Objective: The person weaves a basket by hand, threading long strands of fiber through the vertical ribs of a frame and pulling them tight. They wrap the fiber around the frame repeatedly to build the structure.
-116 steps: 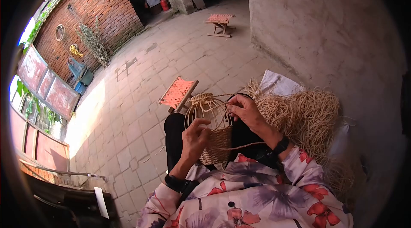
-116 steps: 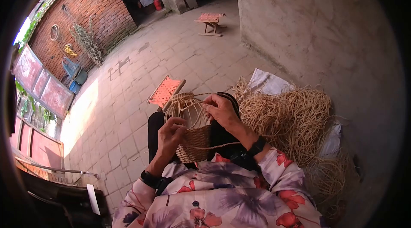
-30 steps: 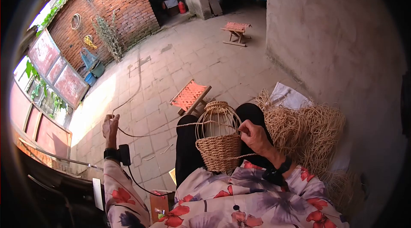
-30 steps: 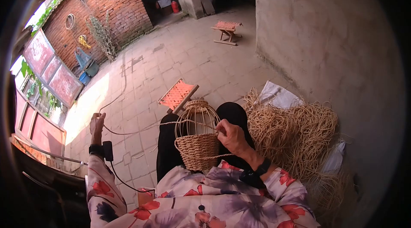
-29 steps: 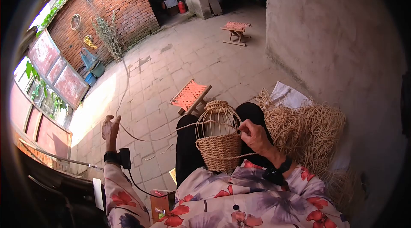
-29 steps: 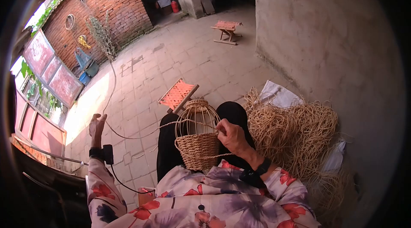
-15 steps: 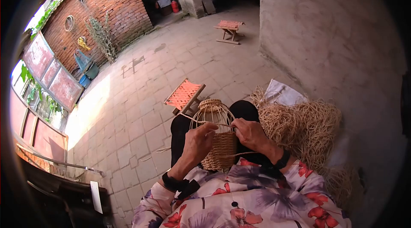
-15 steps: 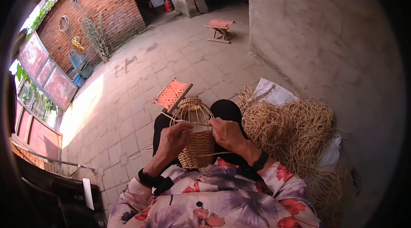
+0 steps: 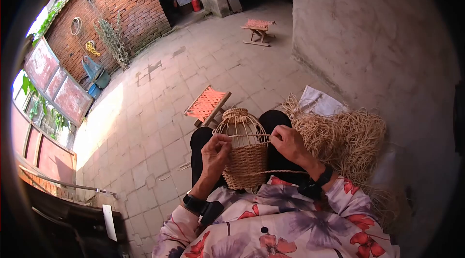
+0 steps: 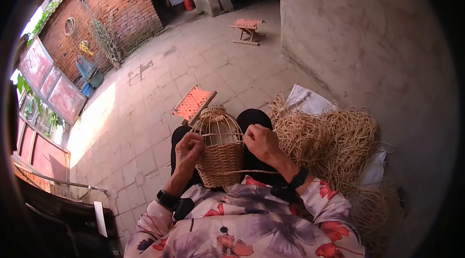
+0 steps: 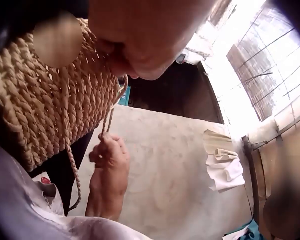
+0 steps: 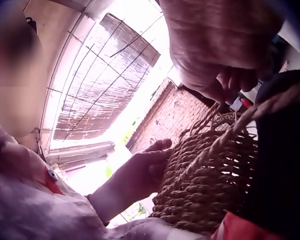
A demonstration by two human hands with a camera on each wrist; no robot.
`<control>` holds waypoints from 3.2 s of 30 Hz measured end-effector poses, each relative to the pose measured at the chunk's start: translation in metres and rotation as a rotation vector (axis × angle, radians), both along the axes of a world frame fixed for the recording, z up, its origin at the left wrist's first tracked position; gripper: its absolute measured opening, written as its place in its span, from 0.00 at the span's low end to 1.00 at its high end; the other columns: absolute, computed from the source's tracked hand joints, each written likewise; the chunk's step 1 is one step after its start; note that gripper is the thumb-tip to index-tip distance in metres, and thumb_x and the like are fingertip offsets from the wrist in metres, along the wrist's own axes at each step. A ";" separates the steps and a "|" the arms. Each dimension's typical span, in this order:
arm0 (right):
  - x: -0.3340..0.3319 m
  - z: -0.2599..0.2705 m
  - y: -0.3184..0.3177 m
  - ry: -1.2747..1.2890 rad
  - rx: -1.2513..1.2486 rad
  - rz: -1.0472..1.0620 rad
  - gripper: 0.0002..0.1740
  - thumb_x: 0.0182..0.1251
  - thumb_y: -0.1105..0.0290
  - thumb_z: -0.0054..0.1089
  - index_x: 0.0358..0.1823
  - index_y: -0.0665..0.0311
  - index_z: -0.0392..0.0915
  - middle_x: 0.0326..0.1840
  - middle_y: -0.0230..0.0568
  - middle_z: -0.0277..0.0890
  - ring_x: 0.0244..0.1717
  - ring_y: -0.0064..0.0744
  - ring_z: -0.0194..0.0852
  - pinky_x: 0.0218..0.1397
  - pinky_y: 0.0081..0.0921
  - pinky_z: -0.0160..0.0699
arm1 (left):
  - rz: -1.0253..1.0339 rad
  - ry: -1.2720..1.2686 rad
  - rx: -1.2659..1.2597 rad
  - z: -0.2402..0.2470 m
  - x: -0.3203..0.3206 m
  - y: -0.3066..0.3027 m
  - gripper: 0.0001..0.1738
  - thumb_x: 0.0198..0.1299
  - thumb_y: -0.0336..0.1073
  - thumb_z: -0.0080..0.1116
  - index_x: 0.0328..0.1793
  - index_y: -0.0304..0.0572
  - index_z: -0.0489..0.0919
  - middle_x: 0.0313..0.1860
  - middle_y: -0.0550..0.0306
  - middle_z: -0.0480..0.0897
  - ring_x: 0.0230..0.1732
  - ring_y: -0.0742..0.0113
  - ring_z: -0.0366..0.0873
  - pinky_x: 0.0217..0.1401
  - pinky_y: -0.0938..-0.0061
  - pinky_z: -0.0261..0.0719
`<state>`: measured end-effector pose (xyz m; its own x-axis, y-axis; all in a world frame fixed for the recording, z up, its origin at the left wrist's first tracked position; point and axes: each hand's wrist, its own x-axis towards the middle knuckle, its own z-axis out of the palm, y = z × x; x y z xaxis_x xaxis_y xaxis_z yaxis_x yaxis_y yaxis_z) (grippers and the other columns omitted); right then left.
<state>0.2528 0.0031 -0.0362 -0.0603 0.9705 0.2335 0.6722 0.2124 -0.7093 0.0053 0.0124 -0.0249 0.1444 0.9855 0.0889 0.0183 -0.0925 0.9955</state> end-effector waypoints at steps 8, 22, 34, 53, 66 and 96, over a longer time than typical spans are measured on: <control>-0.037 0.025 0.008 -0.444 0.446 0.134 0.11 0.55 0.66 0.65 0.35 0.59 0.71 0.36 0.40 0.72 0.42 0.39 0.73 0.45 0.37 0.66 | 0.019 0.007 0.067 -0.005 0.001 0.001 0.04 0.63 0.27 0.55 0.42 0.40 0.78 0.27 0.68 0.75 0.25 0.85 0.70 0.22 0.86 0.68; -0.032 0.026 0.012 -0.285 0.488 0.137 0.12 0.52 0.71 0.65 0.39 0.58 0.76 0.39 0.37 0.69 0.46 0.39 0.68 0.47 0.36 0.64 | 0.049 0.046 0.081 -0.005 0.005 0.000 0.02 0.62 0.27 0.56 0.38 0.40 0.79 0.24 0.69 0.76 0.26 0.84 0.70 0.27 0.84 0.67; 0.089 -0.027 -0.012 -0.247 0.065 -0.164 0.08 0.57 0.70 0.63 0.32 0.63 0.73 0.36 0.41 0.71 0.44 0.47 0.70 0.47 0.41 0.69 | 0.062 0.088 0.080 -0.009 0.002 -0.001 0.02 0.63 0.28 0.54 0.37 0.44 0.75 0.27 0.72 0.74 0.27 0.86 0.67 0.27 0.87 0.64; 0.114 -0.022 -0.012 -0.569 0.249 -0.187 0.16 0.57 0.66 0.64 0.46 0.61 0.77 0.47 0.44 0.72 0.51 0.46 0.70 0.54 0.44 0.63 | 0.041 -0.156 0.061 -0.021 -0.002 -0.005 0.06 0.61 0.24 0.54 0.34 0.44 0.73 0.28 0.72 0.72 0.28 0.87 0.65 0.30 0.88 0.62; 0.048 -0.003 -0.014 -0.236 0.213 0.174 0.13 0.65 0.64 0.58 0.24 0.60 0.70 0.21 0.46 0.72 0.25 0.50 0.75 0.25 0.41 0.71 | 0.041 -0.130 0.048 -0.029 -0.011 -0.004 0.05 0.62 0.27 0.56 0.37 0.46 0.71 0.29 0.69 0.76 0.28 0.83 0.70 0.32 0.87 0.66; -0.020 -0.008 -0.034 1.727 -0.606 0.283 0.16 0.74 0.59 0.50 0.55 0.60 0.69 0.35 0.39 0.79 0.32 0.29 0.79 0.34 0.22 0.80 | -0.372 0.109 -0.274 0.041 0.028 0.014 0.15 0.62 0.31 0.55 0.56 0.40 0.75 0.27 0.63 0.81 0.26 0.79 0.77 0.27 0.85 0.69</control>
<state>0.2328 -0.0312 -0.0443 -0.3179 0.9394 -0.1285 -0.7986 -0.3384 -0.4976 0.0337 0.0265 0.0157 0.4859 0.8503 -0.2021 0.1390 0.1531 0.9784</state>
